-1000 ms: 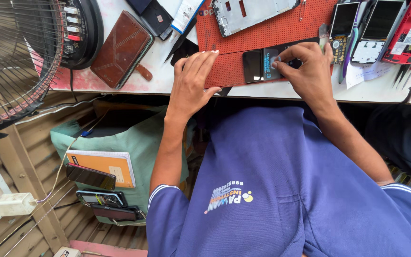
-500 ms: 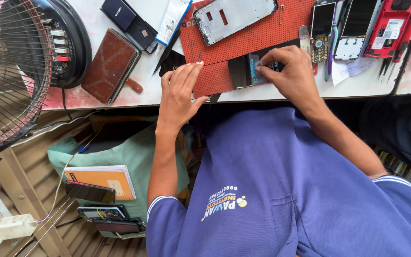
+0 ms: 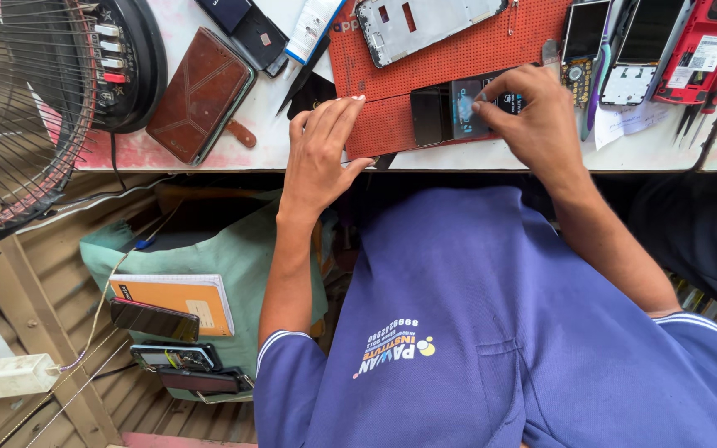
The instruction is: The person retrieves a smartphone battery from under the workbench and places it into a disassembled smartphone chassis. They then align and attach the screen assembly to the chassis, pressing the edges to secure it.
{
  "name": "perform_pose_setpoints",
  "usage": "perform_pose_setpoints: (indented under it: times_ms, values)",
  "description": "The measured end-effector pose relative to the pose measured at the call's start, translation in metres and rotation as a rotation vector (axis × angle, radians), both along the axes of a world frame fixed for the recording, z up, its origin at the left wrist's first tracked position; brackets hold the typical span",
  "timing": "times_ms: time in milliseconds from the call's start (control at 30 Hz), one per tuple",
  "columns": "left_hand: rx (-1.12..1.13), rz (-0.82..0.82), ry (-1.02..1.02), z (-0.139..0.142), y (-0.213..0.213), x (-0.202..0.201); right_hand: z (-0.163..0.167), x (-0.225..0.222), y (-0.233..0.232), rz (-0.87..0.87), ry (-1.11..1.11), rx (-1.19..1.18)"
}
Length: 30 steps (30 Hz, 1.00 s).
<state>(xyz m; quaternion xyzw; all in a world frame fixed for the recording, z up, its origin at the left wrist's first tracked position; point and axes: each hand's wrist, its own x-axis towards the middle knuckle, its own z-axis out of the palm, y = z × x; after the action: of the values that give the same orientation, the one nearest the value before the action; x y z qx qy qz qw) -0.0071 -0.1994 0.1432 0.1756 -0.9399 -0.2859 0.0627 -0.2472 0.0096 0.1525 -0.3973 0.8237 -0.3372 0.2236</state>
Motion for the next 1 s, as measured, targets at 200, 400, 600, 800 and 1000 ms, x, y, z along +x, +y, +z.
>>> perform_pose_setpoints:
  times_ms: [200,400,600,800,1000]
  values:
    - [0.008,-0.008,0.012,0.002,-0.001,-0.001,0.002,-0.009,0.008,0.019,0.089,-0.031]
    - [0.014,-0.010,0.008,0.006,-0.002,0.000,0.005,-0.010,0.009,-0.055,-0.004,0.033]
    - [0.056,0.004,0.029,0.007,-0.001,0.004,-0.001,-0.010,0.011,-0.065,-0.059,-0.022]
    - [0.151,0.027,0.050,0.005,-0.004,0.005,-0.007,-0.004,0.009,-0.076,-0.010,-0.008]
    - [0.060,-0.001,0.052,0.001,0.000,-0.002,-0.005,-0.007,0.012,-0.087,-0.059,-0.034]
